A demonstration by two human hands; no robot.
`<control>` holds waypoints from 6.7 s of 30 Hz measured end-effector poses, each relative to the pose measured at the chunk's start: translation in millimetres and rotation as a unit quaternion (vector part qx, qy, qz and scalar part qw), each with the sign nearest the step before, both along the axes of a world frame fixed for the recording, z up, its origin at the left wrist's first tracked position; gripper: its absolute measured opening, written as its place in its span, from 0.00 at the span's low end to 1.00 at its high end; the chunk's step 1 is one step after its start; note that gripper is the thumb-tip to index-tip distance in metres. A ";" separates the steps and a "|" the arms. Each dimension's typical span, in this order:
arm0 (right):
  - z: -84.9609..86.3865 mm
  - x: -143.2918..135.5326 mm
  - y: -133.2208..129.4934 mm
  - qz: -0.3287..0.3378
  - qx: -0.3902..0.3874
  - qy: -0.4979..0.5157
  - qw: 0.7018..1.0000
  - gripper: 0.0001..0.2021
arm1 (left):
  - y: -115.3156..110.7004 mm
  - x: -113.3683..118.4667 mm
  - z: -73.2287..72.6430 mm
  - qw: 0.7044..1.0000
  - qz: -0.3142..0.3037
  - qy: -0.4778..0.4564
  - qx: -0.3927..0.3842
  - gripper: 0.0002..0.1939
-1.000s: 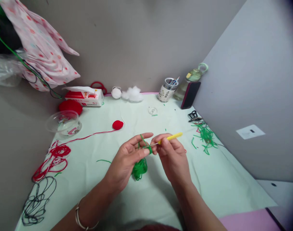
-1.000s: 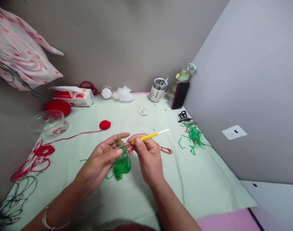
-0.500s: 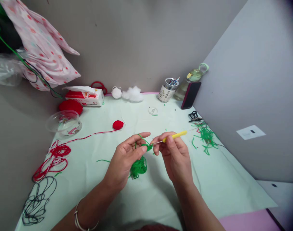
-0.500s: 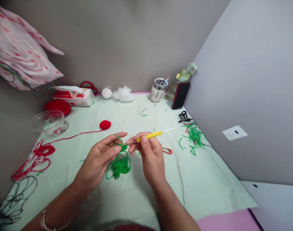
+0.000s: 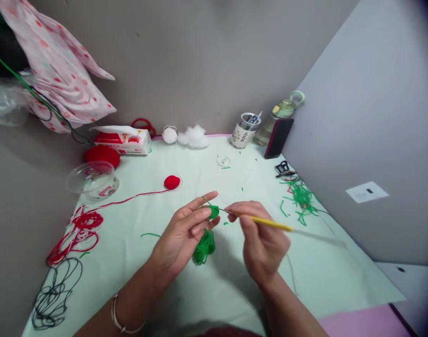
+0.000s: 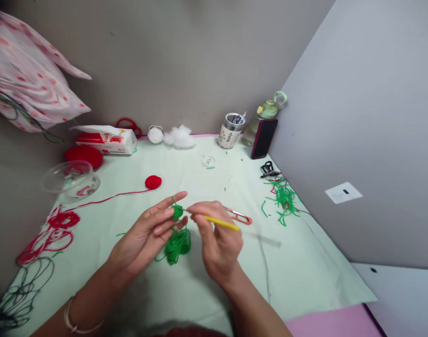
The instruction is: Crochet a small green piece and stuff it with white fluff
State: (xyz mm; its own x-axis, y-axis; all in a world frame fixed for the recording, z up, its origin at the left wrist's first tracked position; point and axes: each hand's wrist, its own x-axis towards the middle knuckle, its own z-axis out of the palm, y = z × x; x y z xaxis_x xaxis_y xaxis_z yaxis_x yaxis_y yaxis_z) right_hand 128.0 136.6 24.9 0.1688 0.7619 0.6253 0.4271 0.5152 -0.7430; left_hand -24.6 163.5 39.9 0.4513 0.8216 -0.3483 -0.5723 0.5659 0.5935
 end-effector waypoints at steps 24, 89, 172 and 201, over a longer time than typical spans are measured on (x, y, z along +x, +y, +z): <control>1.0 0.5 10.4 0.114 -0.144 0.189 0.965 0.07 | 2.5 -1.4 -5.9 0.993 0.007 0.083 0.081 0.16; -6.7 -5.3 -2.2 -0.012 0.094 -0.193 0.977 0.16 | -6.5 3.6 -6.6 0.980 0.073 0.147 0.109 0.28; -50.4 -12.1 39.4 0.060 -0.340 0.319 0.883 0.13 | 19.1 9.0 -78.8 0.992 0.090 0.088 0.031 0.23; -43.5 -18.6 28.9 0.047 -0.299 0.242 0.922 0.11 | 11.5 5.1 -66.9 0.994 0.102 0.022 0.039 0.18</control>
